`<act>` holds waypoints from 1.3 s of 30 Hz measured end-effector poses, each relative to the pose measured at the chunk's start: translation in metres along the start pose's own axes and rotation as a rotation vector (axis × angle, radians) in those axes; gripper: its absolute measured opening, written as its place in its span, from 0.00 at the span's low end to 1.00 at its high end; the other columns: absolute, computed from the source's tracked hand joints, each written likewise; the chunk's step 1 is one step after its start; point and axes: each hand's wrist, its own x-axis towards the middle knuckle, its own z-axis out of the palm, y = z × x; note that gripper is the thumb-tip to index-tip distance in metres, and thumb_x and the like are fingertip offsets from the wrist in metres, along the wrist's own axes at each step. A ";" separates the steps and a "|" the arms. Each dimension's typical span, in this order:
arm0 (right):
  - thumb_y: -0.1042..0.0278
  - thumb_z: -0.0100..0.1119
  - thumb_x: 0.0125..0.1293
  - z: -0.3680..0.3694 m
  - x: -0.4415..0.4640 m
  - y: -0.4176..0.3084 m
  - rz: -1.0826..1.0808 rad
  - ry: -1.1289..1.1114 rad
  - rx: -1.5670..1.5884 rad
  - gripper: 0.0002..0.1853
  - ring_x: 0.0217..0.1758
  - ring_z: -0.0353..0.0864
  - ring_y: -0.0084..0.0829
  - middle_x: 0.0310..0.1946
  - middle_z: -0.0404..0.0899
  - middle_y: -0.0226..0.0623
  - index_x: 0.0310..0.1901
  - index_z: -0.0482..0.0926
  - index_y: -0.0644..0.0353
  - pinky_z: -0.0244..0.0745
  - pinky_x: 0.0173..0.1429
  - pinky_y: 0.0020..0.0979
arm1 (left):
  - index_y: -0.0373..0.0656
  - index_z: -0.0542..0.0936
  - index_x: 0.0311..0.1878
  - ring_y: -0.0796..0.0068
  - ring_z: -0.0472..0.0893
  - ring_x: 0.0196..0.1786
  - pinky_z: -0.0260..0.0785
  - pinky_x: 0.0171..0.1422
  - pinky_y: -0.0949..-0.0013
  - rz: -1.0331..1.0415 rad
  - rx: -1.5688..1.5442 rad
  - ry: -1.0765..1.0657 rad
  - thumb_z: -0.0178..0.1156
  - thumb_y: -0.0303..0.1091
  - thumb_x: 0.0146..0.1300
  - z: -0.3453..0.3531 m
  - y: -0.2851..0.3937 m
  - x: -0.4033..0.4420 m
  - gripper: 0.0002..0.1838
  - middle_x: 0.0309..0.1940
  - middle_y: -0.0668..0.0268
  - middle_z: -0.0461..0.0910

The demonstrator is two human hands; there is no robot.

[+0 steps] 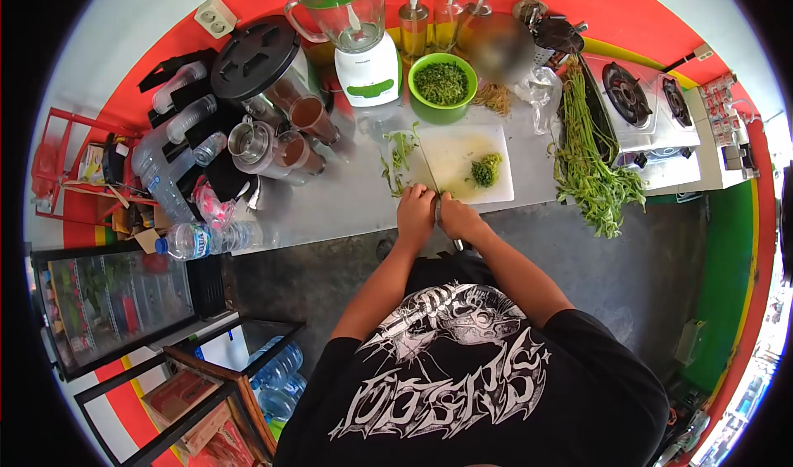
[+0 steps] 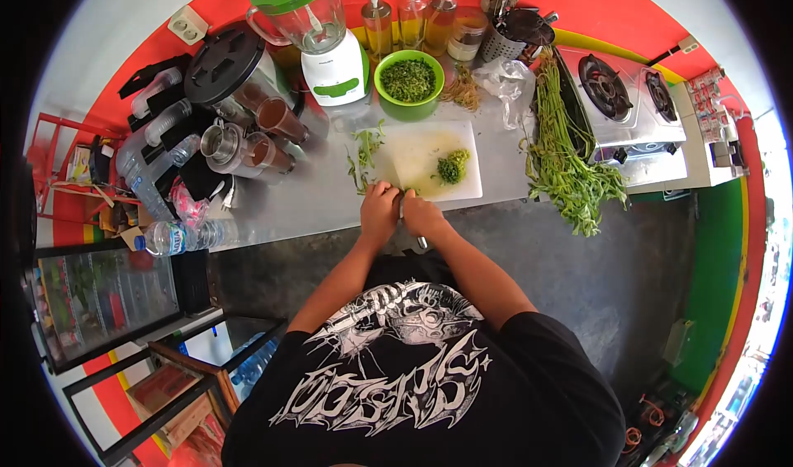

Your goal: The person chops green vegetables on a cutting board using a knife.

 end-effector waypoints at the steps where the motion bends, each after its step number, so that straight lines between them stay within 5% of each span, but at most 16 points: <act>1: 0.69 0.62 0.66 -0.004 -0.002 0.000 0.000 -0.019 0.006 0.21 0.54 0.86 0.56 0.49 0.84 0.61 0.55 0.65 0.68 0.82 0.57 0.50 | 0.42 0.84 0.36 0.56 0.76 0.48 0.73 0.52 0.56 0.038 0.029 0.004 0.62 0.29 0.63 -0.001 -0.001 -0.001 0.03 0.41 0.63 0.78; 5: 0.64 0.64 0.65 0.009 -0.002 0.004 -0.006 0.005 0.049 0.24 0.52 0.85 0.60 0.43 0.84 0.64 0.53 0.65 0.70 0.80 0.56 0.53 | 0.42 0.84 0.35 0.57 0.77 0.46 0.74 0.50 0.57 0.020 0.019 -0.001 0.63 0.29 0.63 -0.001 -0.004 -0.002 0.03 0.39 0.63 0.78; 9: 0.68 0.62 0.66 0.005 -0.002 -0.004 0.039 0.020 0.025 0.22 0.54 0.86 0.56 0.47 0.85 0.61 0.55 0.65 0.68 0.82 0.56 0.49 | 0.42 0.84 0.36 0.55 0.77 0.46 0.74 0.51 0.56 -0.020 -0.025 0.006 0.63 0.30 0.64 0.002 -0.004 -0.004 0.04 0.39 0.62 0.78; 20: 0.60 0.65 0.66 0.008 0.007 0.000 0.021 0.006 0.156 0.28 0.55 0.84 0.60 0.48 0.83 0.65 0.57 0.64 0.70 0.80 0.58 0.53 | 0.42 0.85 0.41 0.52 0.77 0.48 0.73 0.53 0.54 -0.068 -0.122 -0.014 0.63 0.31 0.65 0.003 -0.010 -0.005 0.06 0.41 0.59 0.79; 39: 0.65 0.60 0.65 0.006 0.000 0.014 -0.117 0.186 0.286 0.22 0.47 0.82 0.67 0.39 0.82 0.69 0.52 0.66 0.73 0.77 0.53 0.58 | 0.38 0.83 0.38 0.50 0.79 0.46 0.73 0.52 0.53 -0.091 -0.226 0.000 0.62 0.26 0.60 0.004 -0.019 -0.006 0.05 0.39 0.57 0.80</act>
